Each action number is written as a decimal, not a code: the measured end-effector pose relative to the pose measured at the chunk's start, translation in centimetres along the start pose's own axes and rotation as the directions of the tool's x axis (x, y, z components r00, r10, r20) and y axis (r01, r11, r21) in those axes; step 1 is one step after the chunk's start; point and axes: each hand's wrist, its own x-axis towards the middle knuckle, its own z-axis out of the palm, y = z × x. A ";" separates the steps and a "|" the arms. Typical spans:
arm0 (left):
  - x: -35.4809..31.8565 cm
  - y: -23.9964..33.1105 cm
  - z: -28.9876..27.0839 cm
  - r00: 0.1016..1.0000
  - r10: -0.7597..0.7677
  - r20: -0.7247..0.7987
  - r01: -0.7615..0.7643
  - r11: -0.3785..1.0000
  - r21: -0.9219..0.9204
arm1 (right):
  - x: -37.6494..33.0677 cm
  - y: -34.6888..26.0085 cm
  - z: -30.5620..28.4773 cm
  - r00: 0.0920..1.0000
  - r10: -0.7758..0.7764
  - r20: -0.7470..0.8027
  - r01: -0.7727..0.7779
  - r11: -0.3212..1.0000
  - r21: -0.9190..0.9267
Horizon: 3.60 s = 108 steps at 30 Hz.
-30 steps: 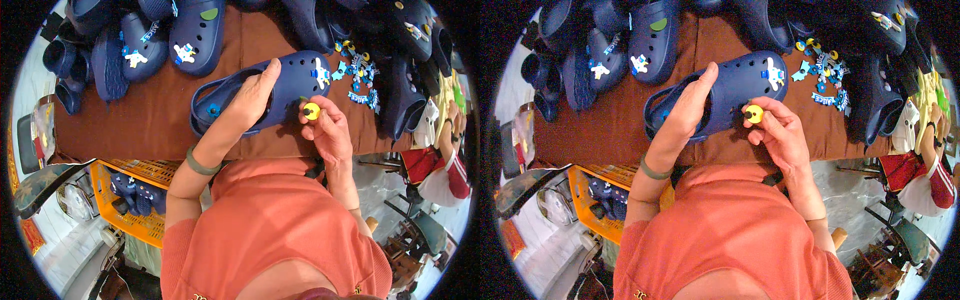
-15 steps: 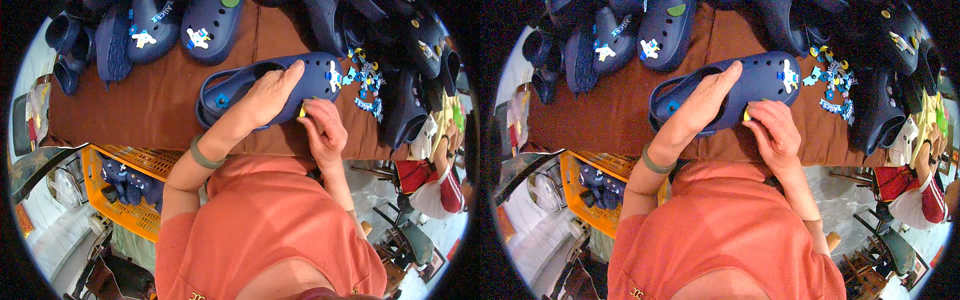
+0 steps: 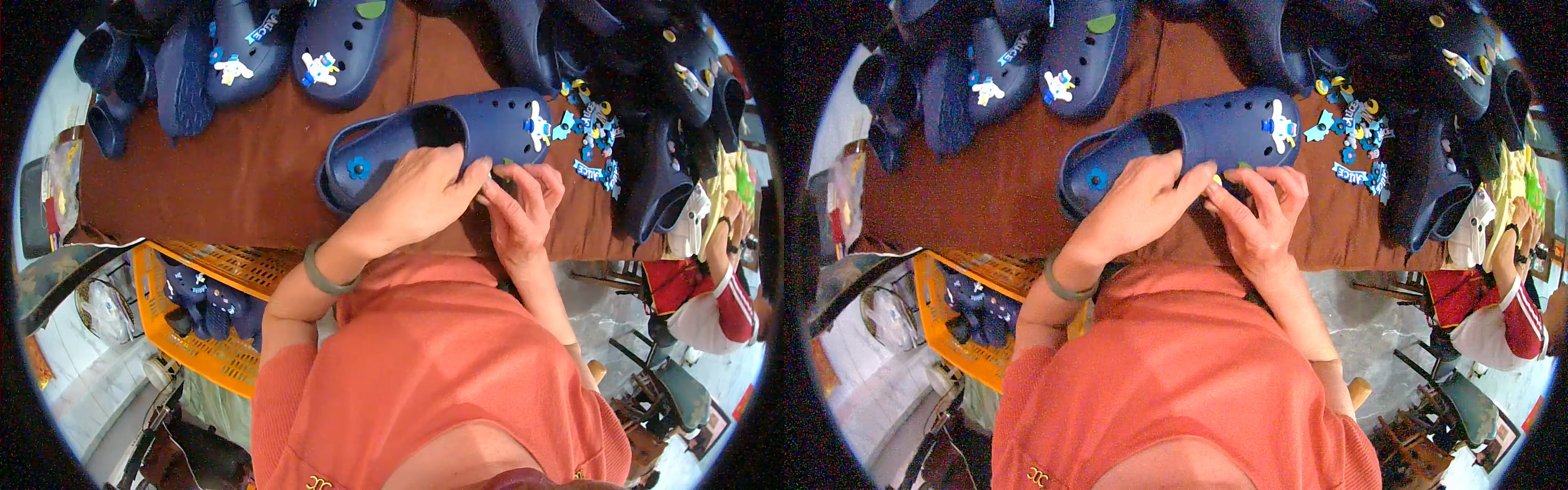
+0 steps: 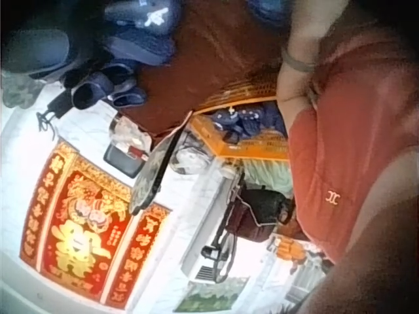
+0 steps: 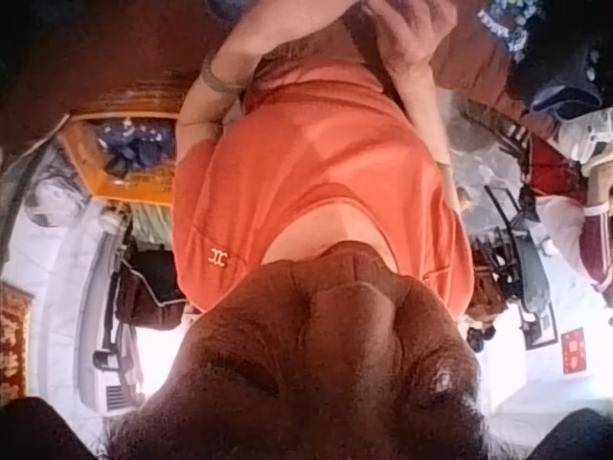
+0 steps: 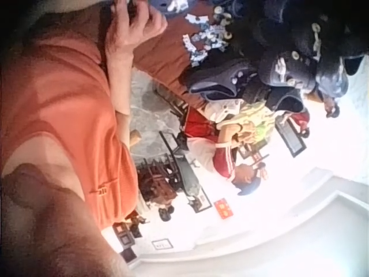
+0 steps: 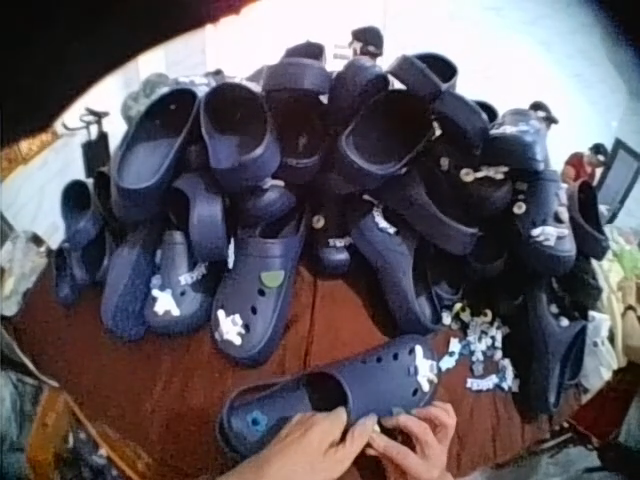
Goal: Attaching decorative charms and pins to the holes of foam clogs.
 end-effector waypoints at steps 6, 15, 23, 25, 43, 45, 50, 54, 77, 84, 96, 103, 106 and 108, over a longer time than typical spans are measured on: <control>-1.0 -0.4 -0.1 0.990 0.135 0.024 -0.135 0.991 -0.015 | 1.5 0.8 -1.4 0.959 0.199 0.200 -0.242 0.945 0.219; -0.5 -1.0 0.3 0.979 0.204 0.016 -0.205 0.976 0.072 | 4.6 2.3 -2.9 0.876 0.159 0.456 -0.273 0.942 0.196; -0.5 -0.3 1.6 0.972 0.198 -0.129 -0.189 0.979 0.075 | 3.8 2.1 -3.0 0.919 0.127 0.373 -0.211 0.958 0.195; -0.5 -0.3 2.0 0.969 0.191 -0.155 -0.169 0.975 0.143 | 3.4 1.9 -2.9 0.927 0.129 0.352 -0.204 0.962 0.184; 0.4 -0.7 0.1 0.964 0.256 -0.072 -0.249 0.964 0.092 | 2.5 1.6 -3.5 0.958 0.155 0.241 -0.197 0.967 0.162; -0.3 -0.4 -0.6 0.996 0.075 -0.050 -0.073 0.997 0.039 | 2.5 2.4 -5.2 0.954 0.189 0.232 -0.219 0.969 0.112; -2.7 0.9 -1.8 0.988 -0.125 0.092 0.120 0.991 0.059 | 3.5 7.4 -9.0 0.843 0.537 -0.041 -0.538 0.840 -0.073; -2.9 1.4 -2.4 0.975 -0.152 0.162 0.144 0.988 0.064 | 4.9 12.7 -9.6 0.778 0.618 0.114 -0.611 0.786 -0.089; -1.7 1.2 -0.1 0.976 -0.152 0.159 0.219 0.629 -0.746 | 5.1 11.3 -5.5 0.698 0.676 0.236 -0.672 0.506 0.541; -1.3 0.2 0.3 0.976 -0.120 0.181 0.215 0.664 -0.716 | 7.1 6.7 -3.4 0.733 0.473 0.489 -0.673 0.613 0.415; -1.6 -1.3 1.2 0.989 -0.046 0.144 0.139 0.656 -0.742 | 8.2 4.7 -3.9 0.876 -0.102 0.470 0.103 0.994 0.024; -1.7 -1.5 1.4 0.992 -0.027 0.120 0.108 0.657 -0.746 | 8.2 3.9 -4.0 0.814 -0.148 0.562 0.216 0.975 -0.057; -1.7 -1.5 1.3 0.989 -0.054 0.138 0.137 0.681 -0.719 | 7.4 3.7 -3.6 0.842 -0.148 0.519 0.215 0.974 -0.070; -1.7 -1.4 1.3 0.988 -0.064 0.138 0.146 0.649 -0.747 | 6.7 3.4 -3.2 0.866 -0.139 0.480 0.205 0.975 -0.087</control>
